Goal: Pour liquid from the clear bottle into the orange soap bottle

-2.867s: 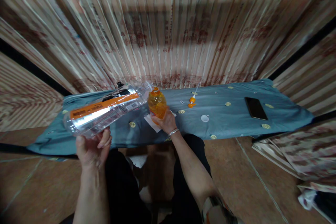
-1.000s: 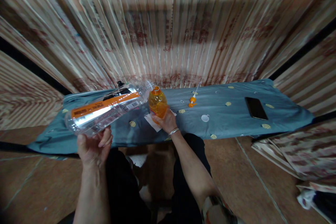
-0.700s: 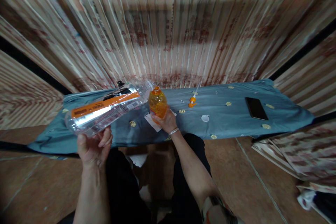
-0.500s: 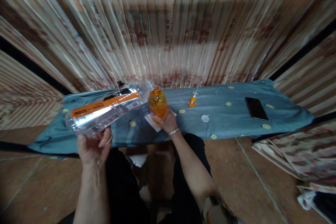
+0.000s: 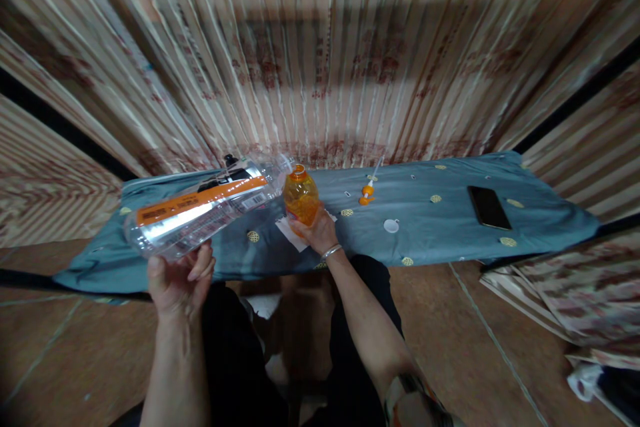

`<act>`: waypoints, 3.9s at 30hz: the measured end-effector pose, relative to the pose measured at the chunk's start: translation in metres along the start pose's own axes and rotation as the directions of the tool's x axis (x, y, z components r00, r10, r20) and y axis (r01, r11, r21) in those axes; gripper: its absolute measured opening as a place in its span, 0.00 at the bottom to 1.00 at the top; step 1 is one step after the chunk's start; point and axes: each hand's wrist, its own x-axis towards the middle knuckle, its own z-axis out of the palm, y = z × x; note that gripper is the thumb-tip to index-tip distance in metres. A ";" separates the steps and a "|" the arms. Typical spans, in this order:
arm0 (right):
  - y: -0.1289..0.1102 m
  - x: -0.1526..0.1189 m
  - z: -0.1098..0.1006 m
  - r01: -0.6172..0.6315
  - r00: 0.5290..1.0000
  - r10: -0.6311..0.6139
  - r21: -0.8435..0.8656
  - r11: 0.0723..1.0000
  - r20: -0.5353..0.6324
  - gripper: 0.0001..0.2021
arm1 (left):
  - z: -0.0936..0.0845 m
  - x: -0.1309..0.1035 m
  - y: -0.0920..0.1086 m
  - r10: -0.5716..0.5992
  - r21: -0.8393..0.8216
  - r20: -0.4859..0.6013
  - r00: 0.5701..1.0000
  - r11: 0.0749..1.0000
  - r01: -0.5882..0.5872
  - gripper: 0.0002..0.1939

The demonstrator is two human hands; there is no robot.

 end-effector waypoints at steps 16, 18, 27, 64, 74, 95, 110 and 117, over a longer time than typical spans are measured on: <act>0.004 0.000 0.002 0.019 1.000 -0.019 0.013 1.000 -0.009 0.32 | 0.000 -0.001 0.000 0.001 -0.009 -0.015 1.000 1.000 -0.001 0.29; 0.005 0.000 0.003 0.027 1.000 -0.027 0.012 1.000 -0.014 0.32 | -0.001 0.000 0.000 -0.001 -0.013 -0.013 1.000 1.000 0.001 0.29; 0.000 0.000 -0.001 0.005 1.000 -0.005 0.011 1.000 0.009 0.31 | -0.001 0.000 0.000 -0.014 -0.001 -0.024 1.000 1.000 0.014 0.31; 0.001 0.000 0.000 0.017 1.000 -0.017 0.024 1.000 -0.010 0.32 | -0.001 0.000 0.000 -0.022 0.003 -0.024 0.999 1.000 0.022 0.30; 0.001 0.000 -0.001 0.019 1.000 -0.020 0.040 0.999 0.010 0.32 | 0.001 -0.001 0.000 -0.014 -0.001 -0.036 0.999 1.000 0.014 0.30; 0.000 0.000 0.000 0.010 1.000 -0.010 -0.007 1.000 -0.008 0.33 | 0.000 -0.001 0.000 -0.017 -0.006 -0.019 1.000 1.000 0.017 0.28; 0.000 0.000 -0.001 0.007 1.000 -0.007 0.014 1.000 -0.002 0.32 | 0.000 -0.001 0.000 -0.012 0.016 -0.033 0.999 1.000 0.013 0.29; 0.001 0.000 0.001 0.019 1.000 -0.019 0.002 1.000 -0.021 0.32 | 0.000 0.000 0.000 -0.007 0.019 -0.027 1.000 1.000 0.007 0.29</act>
